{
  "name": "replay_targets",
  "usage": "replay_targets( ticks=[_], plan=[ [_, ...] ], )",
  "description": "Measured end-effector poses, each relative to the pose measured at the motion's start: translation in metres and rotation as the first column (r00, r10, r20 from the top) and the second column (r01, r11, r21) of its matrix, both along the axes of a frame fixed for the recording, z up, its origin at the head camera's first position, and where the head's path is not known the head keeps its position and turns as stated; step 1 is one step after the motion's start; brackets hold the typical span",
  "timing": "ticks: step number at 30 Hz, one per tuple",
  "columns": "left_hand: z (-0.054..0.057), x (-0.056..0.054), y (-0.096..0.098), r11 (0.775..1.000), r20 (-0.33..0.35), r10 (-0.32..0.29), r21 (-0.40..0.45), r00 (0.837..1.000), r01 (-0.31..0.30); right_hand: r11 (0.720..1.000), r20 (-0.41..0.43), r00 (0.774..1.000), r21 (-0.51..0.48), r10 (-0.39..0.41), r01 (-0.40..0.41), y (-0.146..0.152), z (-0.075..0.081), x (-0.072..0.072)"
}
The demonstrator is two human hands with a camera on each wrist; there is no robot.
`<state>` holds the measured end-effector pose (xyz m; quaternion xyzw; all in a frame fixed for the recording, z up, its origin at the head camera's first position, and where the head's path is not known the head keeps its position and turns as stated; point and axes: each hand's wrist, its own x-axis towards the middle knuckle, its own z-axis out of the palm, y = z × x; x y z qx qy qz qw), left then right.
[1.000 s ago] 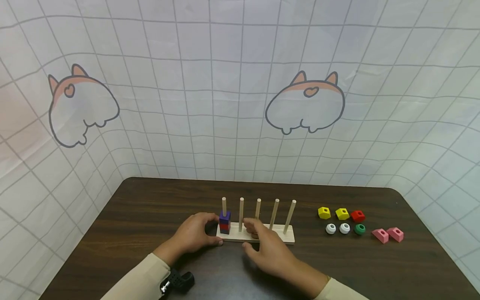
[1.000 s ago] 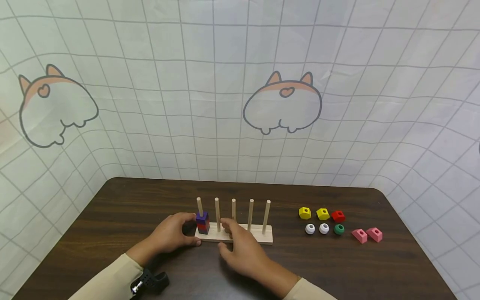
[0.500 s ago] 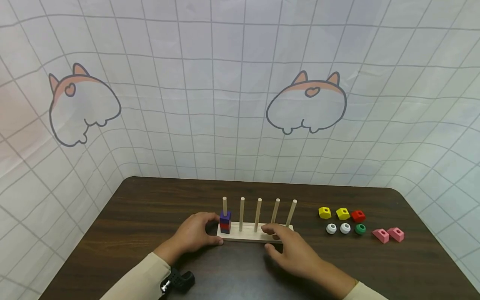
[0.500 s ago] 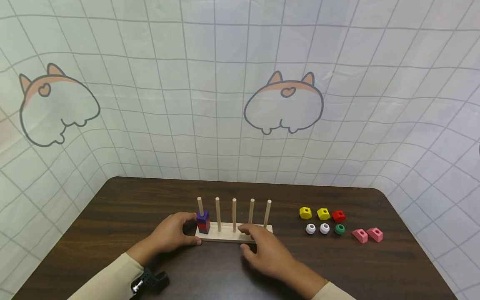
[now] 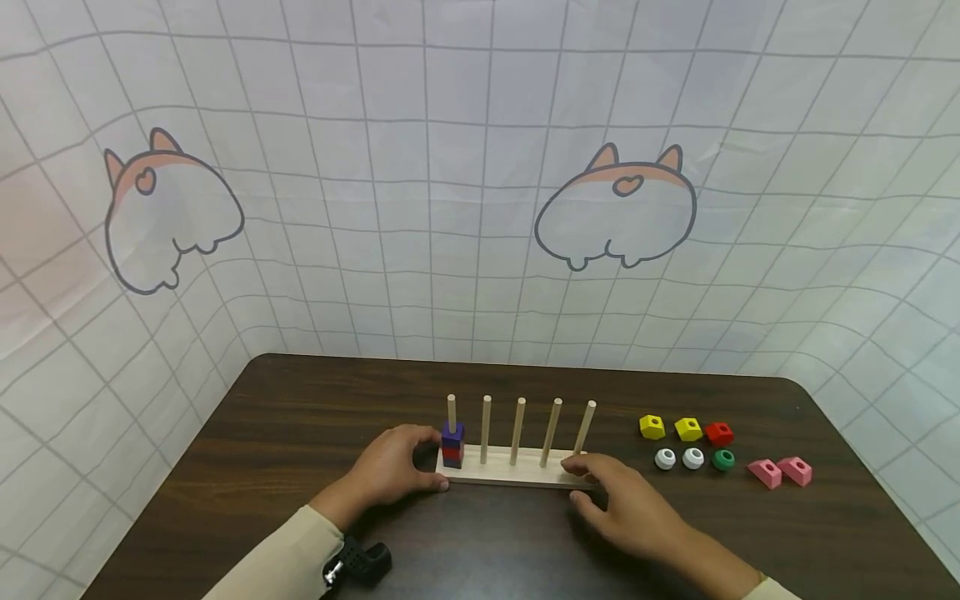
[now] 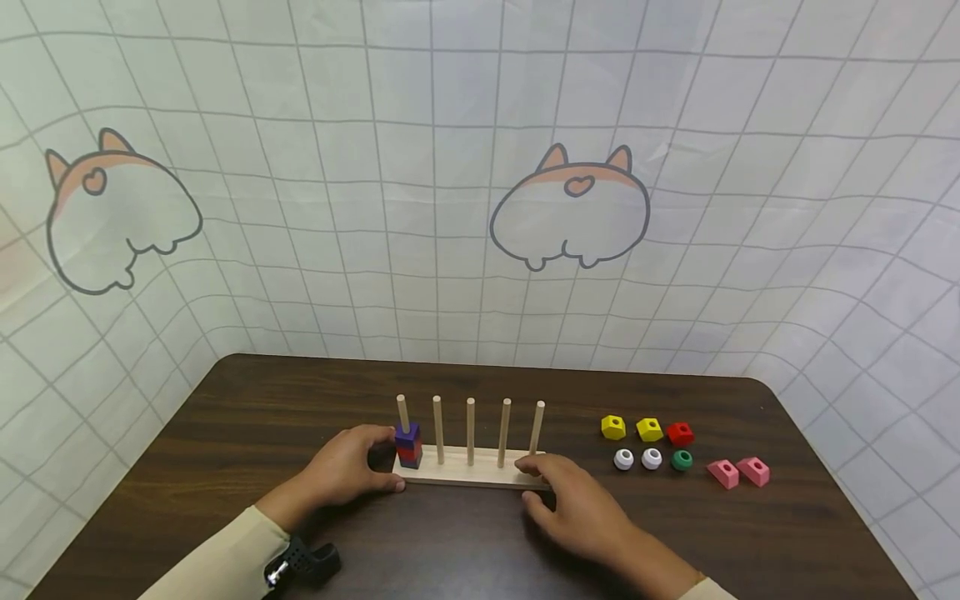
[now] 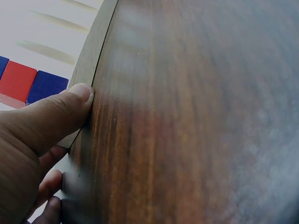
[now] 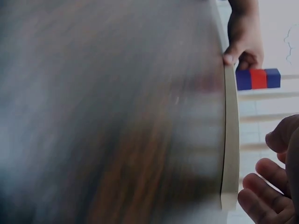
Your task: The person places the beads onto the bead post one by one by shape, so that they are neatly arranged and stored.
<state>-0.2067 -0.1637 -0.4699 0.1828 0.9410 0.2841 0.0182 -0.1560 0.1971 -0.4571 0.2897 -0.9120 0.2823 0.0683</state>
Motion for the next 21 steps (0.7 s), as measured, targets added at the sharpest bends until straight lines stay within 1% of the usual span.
replay_targets(
  ticks=[4, 8, 13, 18, 21],
  plan=[
    [0.0, 0.0, 0.0, 1.0, -0.003, 0.002, -0.006, 1.0, -0.002, 0.999, -0.031, 0.999, 0.03, -0.026, 0.027, 0.011, -0.001, 0.0],
    [-0.001, 0.0, 0.0, 1.0, -0.005, 0.005, -0.008, 1.0, -0.005, 0.996, -0.034, 0.997, 0.061, -0.066, 0.068, 0.023, -0.002, -0.002],
    [-0.001, 0.0, 0.001, 1.0, -0.003, 0.009, -0.01, 1.0, -0.009, 0.99, -0.049, 0.992, 0.068, -0.119, 0.122, 0.038, -0.002, -0.006],
    [-0.001, 0.0, 0.001, 1.0, 0.0, 0.007, -0.01, 1.0, -0.007, 0.985, -0.067, 0.986, 0.069, -0.155, 0.159, 0.055, 0.002, -0.009],
    [-0.001, 0.0, 0.0, 1.0, 0.0, 0.0, -0.005, 1.0, 0.0, 0.98, -0.053, 0.981, 0.063, -0.188, 0.191, 0.064, 0.006, -0.011]
  ],
)
